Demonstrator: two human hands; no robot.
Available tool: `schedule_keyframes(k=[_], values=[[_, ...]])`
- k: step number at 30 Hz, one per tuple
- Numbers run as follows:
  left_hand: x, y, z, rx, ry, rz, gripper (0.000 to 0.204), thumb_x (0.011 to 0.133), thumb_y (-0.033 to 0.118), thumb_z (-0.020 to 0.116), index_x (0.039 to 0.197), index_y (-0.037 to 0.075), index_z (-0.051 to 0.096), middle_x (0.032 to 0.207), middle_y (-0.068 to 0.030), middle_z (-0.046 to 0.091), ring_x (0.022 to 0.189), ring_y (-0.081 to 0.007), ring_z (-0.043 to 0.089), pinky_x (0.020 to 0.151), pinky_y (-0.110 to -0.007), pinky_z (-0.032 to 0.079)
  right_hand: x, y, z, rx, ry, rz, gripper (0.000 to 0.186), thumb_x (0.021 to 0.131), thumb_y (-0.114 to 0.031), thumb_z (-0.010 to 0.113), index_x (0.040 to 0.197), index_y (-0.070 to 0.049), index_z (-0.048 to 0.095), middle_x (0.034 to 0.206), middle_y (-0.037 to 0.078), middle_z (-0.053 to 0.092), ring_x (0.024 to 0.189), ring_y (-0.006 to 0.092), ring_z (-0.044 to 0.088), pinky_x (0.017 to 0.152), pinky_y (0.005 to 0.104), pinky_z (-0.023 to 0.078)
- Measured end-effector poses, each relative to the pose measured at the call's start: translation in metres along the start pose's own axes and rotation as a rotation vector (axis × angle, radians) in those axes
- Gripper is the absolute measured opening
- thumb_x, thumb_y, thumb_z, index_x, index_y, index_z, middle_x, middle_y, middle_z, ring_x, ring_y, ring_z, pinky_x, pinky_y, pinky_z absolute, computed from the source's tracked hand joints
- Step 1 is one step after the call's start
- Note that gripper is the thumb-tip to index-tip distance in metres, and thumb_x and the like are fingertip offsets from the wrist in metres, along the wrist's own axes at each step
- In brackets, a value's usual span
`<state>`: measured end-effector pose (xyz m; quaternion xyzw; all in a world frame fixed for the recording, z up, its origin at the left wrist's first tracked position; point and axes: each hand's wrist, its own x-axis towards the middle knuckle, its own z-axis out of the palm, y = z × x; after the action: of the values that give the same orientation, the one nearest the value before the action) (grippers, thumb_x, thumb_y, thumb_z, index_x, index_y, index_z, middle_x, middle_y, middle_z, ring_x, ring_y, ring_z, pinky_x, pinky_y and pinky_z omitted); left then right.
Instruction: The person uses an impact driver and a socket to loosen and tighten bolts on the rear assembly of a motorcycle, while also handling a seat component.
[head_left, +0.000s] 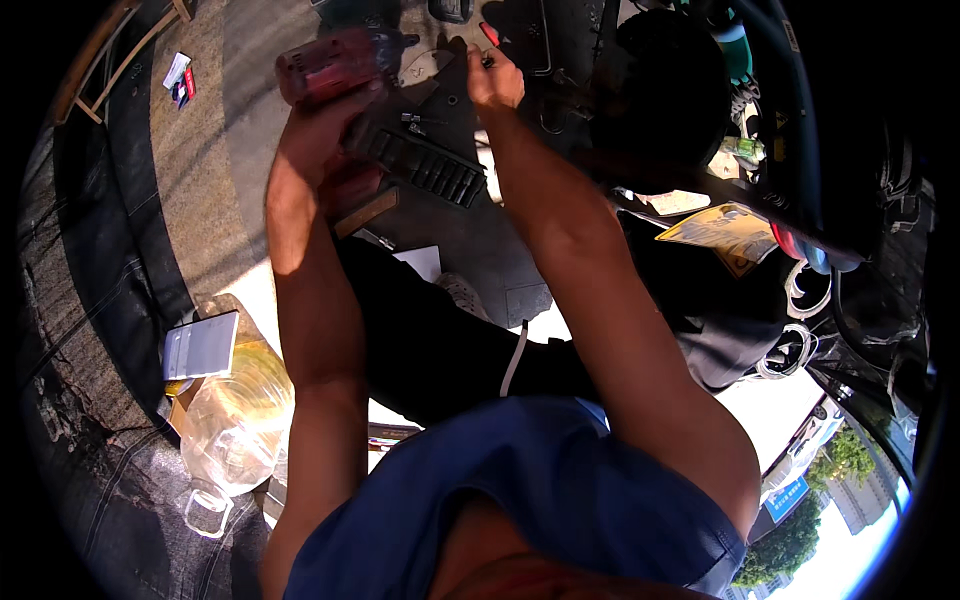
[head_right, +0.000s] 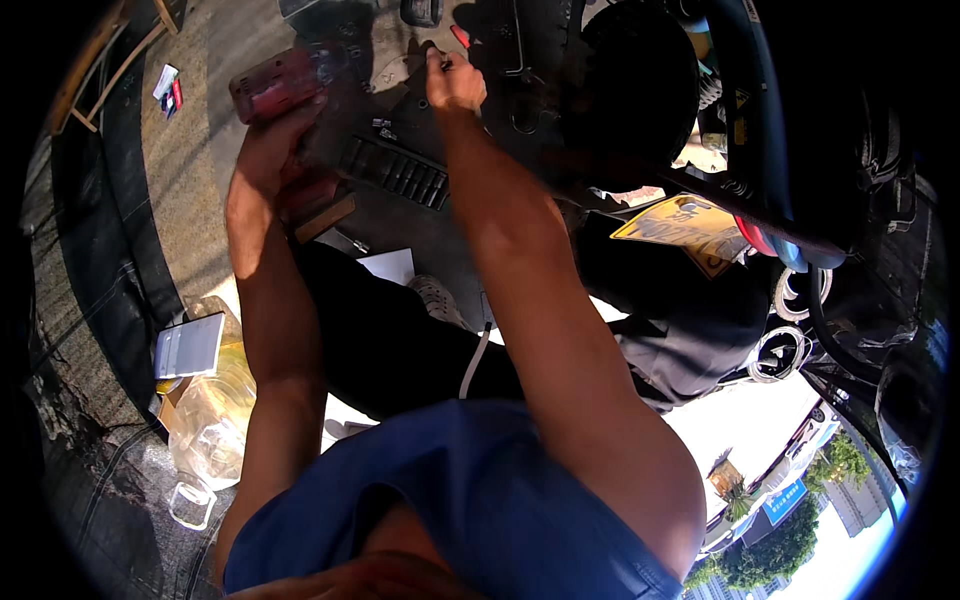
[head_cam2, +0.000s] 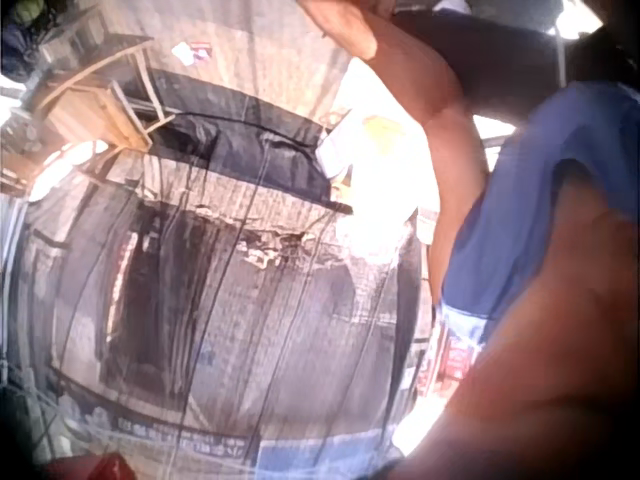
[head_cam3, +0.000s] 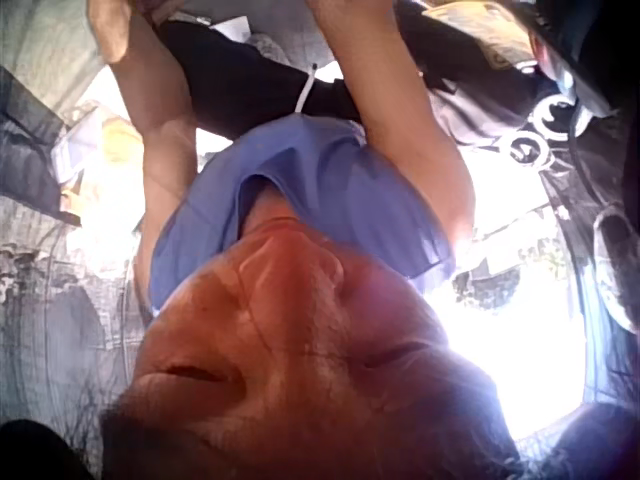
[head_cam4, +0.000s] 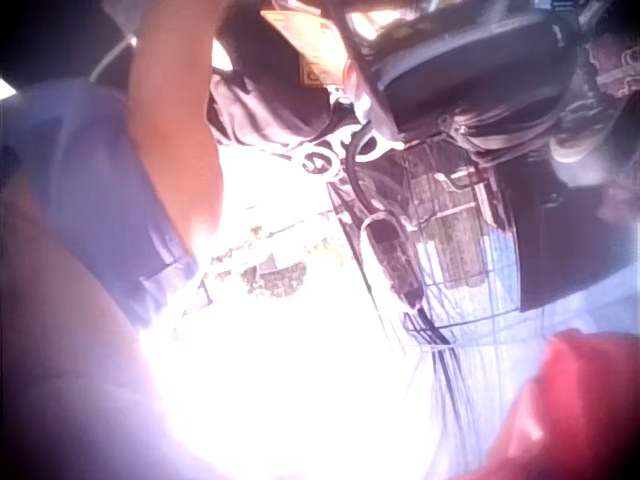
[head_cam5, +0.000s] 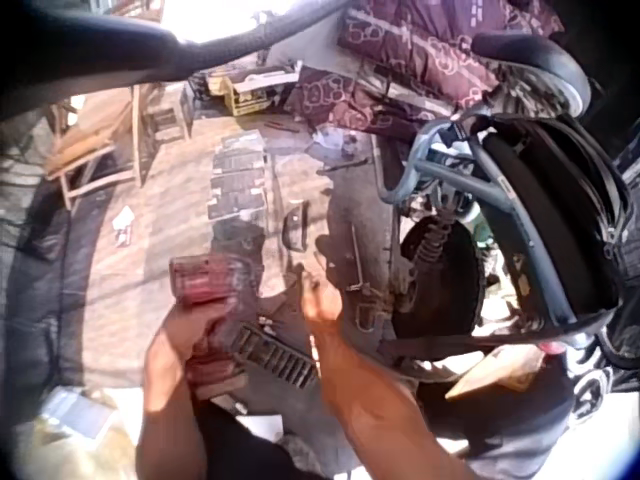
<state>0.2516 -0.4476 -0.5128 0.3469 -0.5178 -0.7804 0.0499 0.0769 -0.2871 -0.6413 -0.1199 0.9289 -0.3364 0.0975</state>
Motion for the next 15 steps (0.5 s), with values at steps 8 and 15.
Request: schedule_keyframes(k=[8,15], values=[[0.006,0.018,-0.020,0.006,0.476,0.381,0.025,0.088,0.018,0.074,0.107,0.004,0.067,0.068,-0.0004,0.057,0.056,-0.0098,0.051,0.048,-0.026,0.039,-0.114,0.058,0.113,0.263,-0.297,0.361,0.045,0.082,-0.026,0.071,0.119,-0.002,0.061,0.105,0.025,0.068,0.102,0.0400,0.067,0.085,0.0459,0.052],[0.012,0.012,-0.026,0.008,0.426,0.431,0.022,0.087,0.016,0.074,0.105,0.005,0.067,0.069,-0.0010,0.058,0.054,-0.0098,0.051,0.047,-0.025,0.039,-0.117,0.056,0.110,-0.136,-0.403,-0.090,0.058,0.083,-0.024,0.072,0.137,-0.010,0.057,0.113,0.024,0.063,0.106,0.0410,0.064,0.091,0.0485,0.053]])
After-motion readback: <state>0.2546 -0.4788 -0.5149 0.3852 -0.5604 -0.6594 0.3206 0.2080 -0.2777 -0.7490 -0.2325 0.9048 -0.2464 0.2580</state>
